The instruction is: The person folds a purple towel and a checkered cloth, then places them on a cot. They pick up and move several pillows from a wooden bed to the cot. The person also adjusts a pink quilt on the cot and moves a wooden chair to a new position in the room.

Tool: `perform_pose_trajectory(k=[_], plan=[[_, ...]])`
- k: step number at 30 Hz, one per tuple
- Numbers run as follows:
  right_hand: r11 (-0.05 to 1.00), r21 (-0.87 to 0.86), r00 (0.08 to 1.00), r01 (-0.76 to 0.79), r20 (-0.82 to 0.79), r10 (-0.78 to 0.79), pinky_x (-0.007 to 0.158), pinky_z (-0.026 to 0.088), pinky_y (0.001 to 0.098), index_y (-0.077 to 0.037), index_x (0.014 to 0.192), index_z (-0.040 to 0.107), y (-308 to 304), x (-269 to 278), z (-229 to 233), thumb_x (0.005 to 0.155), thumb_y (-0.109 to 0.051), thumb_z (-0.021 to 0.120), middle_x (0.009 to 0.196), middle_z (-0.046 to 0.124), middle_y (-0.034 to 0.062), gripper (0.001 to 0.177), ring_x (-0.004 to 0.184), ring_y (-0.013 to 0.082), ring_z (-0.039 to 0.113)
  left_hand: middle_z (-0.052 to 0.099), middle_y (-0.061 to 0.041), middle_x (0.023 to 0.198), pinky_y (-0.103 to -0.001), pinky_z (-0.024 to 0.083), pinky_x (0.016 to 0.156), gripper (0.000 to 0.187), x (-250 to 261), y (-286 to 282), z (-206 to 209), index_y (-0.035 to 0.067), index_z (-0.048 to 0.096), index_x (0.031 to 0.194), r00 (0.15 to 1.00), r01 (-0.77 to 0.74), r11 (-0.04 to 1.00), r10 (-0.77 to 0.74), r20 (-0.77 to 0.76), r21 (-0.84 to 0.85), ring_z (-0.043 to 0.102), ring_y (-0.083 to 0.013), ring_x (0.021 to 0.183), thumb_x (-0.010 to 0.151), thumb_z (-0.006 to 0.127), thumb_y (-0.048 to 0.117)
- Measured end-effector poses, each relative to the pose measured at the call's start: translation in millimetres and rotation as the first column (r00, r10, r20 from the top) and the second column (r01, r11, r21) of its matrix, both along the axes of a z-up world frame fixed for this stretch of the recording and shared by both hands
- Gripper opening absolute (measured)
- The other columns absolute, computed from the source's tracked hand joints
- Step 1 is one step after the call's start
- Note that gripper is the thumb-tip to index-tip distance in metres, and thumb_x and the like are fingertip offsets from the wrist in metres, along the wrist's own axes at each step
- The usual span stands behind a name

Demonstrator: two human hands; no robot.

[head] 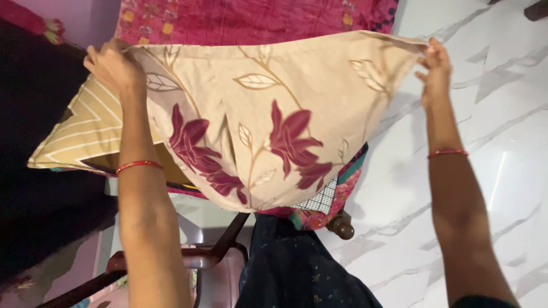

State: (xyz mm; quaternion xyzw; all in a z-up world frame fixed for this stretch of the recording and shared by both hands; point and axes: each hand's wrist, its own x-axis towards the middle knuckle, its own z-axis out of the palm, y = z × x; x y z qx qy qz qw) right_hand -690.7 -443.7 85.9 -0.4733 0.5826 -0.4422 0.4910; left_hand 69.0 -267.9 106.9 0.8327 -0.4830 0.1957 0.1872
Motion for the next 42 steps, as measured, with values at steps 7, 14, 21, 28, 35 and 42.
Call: perform_pose_trajectory(k=[7,14,21,28,35,42], plan=[[0.934,0.350,0.986,-0.072,-0.119,0.120,0.088,0.046,0.0410,-0.008,0.144,0.056,111.6,-0.4,-133.7,0.106,-0.045,0.056,0.134,0.060,0.0108,0.052,0.108,0.0202,0.053,0.056,-0.029,0.138,-0.055,0.034,0.113,0.067,8.3,109.9,-122.1,-0.006,0.054,0.142,0.971,0.012,0.987,-0.049,-0.232,-0.159,0.049,-0.0454,0.131,0.101,0.086,0.037],[0.756,0.643,0.935,0.126,-0.332,0.126,0.117,0.029,0.0511,0.000,0.158,0.029,225.4,-11.7,-171.2,0.095,-0.049,0.075,0.156,0.040,0.0243,0.093,0.145,0.0353,0.037,0.062,-0.017,0.114,-0.047,0.046,0.090,0.068,-52.3,316.5,-183.6,-0.005,0.061,0.124,0.497,-0.311,0.749,0.653,-0.571,0.585,0.056,-0.0328,0.104,0.106,0.066,0.061],[0.719,0.695,0.984,0.011,-0.135,0.115,0.103,0.041,0.0566,-0.016,0.155,0.009,185.3,-2.7,-188.0,0.074,-0.037,0.078,0.143,0.058,0.0147,0.109,0.130,0.0345,0.052,0.070,0.006,0.094,-0.022,0.045,0.069,0.033,-95.0,348.0,-210.0,0.005,0.072,0.112,-0.012,-0.120,0.984,0.132,-0.991,0.133,0.059,-0.0041,0.081,0.098,0.072,0.035],[0.387,0.892,0.510,-0.235,-0.226,0.830,0.087,0.029,0.0536,0.007,0.119,0.071,179.8,-31.0,-184.8,0.086,-0.044,0.089,0.113,0.048,0.0274,0.063,0.087,0.0278,0.042,0.071,-0.011,0.100,-0.032,0.046,0.084,0.033,-76.3,368.1,-209.2,-0.001,0.073,0.102,0.039,0.147,0.790,0.597,-0.802,0.595,0.061,-0.0167,0.092,0.091,0.084,0.028],[0.785,0.511,0.845,-0.350,-0.190,0.500,0.092,0.048,0.0288,0.001,0.118,0.068,210.4,-61.1,-102.2,0.101,-0.035,0.066,0.106,0.069,0.0044,0.040,0.098,0.0130,0.062,0.075,-0.010,0.125,-0.030,0.048,0.099,0.035,-59.2,417.2,-166.0,-0.004,0.061,0.097,-0.276,-0.073,0.984,0.134,-0.952,0.160,0.065,-0.0167,0.109,0.095,0.075,0.027],[0.837,0.547,0.925,0.000,-0.317,0.207,0.069,0.049,0.0330,0.003,0.112,0.067,214.6,-56.0,-109.4,0.108,-0.032,0.062,0.086,0.062,0.0071,0.035,0.073,0.0130,0.055,0.063,-0.003,0.098,-0.032,0.049,0.071,0.060,-89.3,353.9,-225.1,0.005,0.051,0.128,-0.121,-0.273,0.946,0.147,-0.982,0.175,0.057,-0.0139,0.083,0.081,0.085,0.020]])
